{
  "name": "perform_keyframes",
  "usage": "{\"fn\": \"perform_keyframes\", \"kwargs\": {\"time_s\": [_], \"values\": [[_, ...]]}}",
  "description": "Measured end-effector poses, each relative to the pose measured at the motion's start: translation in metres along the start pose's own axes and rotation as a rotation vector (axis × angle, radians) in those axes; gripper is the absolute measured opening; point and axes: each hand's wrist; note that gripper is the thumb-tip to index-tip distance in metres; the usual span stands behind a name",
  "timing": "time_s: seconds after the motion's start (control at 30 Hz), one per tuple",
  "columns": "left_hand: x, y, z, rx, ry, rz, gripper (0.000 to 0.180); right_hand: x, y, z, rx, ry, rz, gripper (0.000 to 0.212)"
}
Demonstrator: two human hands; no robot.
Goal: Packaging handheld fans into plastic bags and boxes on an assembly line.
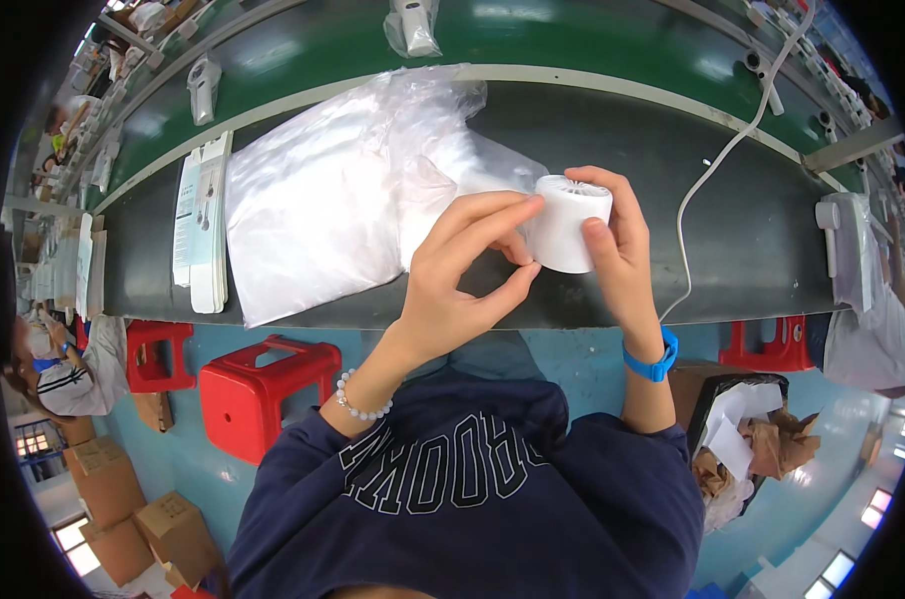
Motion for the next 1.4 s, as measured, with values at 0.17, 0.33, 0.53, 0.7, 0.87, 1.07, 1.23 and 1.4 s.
{"fn": "perform_keyframes", "kwargs": {"time_s": [0.17, 0.33, 0.53, 0.7, 0.87, 1.07, 1.23, 1.4], "values": [[-0.002, -0.005, 0.0, -0.082, -0.025, -0.06, 0.054, -0.003, -0.011, 0.008, -0.083, 0.029, -0.014, 0.039], [-0.005, -0.004, 0.001, -0.12, -0.106, -0.056, 0.055, -0.002, -0.016, 0.012, -0.165, 0.206, 0.096, 0.035], [-0.004, -0.01, 0.001, -0.331, 0.009, -0.13, 0.057, 0.0, -0.021, 0.022, -0.299, 0.144, 0.082, 0.041], [-0.001, -0.013, 0.001, -0.274, -0.065, -0.103, 0.058, 0.003, -0.024, 0.012, -0.58, 0.046, 0.049, 0.047], [0.009, -0.012, 0.003, -0.208, -0.143, 0.041, 0.057, 0.011, -0.017, 0.007, -0.83, -0.057, -0.061, 0.07], [0.026, -0.014, -0.011, -0.55, -0.052, -0.028, 0.055, 0.011, 0.02, 0.013, -0.91, 0.013, -0.449, 0.089], [0.031, -0.01, -0.024, -0.488, -0.138, 0.122, 0.052, 0.027, 0.04, 0.046, -0.322, 0.376, -0.344, 0.073], [0.027, -0.004, -0.068, -0.423, -0.066, 0.032, 0.049, 0.083, 0.062, -0.006, -0.55, 0.245, -0.473, 0.064]]}}
Point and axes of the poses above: each hand's wrist, its own x-axis towards the middle knuckle, its own z-axis out of the palm, y = z × x, and after that the axes turned 7 degrees about -y, right-handed
